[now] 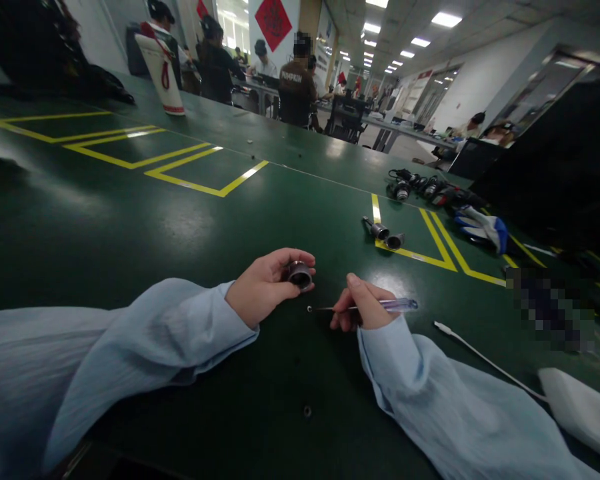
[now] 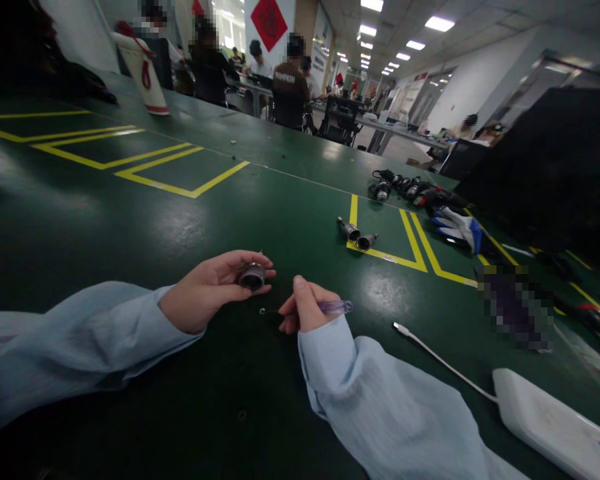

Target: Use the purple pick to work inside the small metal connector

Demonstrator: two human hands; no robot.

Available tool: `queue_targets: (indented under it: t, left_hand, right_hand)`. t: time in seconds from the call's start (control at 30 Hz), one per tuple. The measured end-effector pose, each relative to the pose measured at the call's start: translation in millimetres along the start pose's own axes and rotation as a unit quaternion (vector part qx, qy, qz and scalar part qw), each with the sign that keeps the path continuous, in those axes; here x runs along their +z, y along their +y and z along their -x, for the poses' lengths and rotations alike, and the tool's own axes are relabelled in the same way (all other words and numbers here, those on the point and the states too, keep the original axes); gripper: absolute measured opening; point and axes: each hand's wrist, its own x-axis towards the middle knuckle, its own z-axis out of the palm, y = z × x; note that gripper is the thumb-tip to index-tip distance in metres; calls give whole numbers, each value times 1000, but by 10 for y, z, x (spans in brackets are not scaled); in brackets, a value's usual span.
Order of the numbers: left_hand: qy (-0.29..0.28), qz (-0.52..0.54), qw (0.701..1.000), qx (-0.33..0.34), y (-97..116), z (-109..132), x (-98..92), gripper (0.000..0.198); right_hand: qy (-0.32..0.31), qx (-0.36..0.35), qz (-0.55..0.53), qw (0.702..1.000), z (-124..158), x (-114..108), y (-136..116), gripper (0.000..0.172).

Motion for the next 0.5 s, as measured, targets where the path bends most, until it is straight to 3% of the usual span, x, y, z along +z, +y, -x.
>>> queue_targets:
  t: [0.1, 0.2, 0.33, 0.5]
  left_hand:
    - [3, -21, 1000, -5, -21, -8, -34, 40]
    - [1, -53, 998, -12, -12, -3, -44, 43]
    - [-3, -83, 996, -16, 24, 14, -35, 46]
    - [-2, -135, 991, 7, 60, 39, -8, 43]
  right_hand:
    - [-10, -78, -19, 997, 36, -42, 24, 40]
    - [4, -195, 64, 979, 79, -25, 50, 32]
    - [-13, -336, 211, 918, 113, 21, 79, 26]
    - [-50, -418, 323, 848, 92, 6, 87, 24]
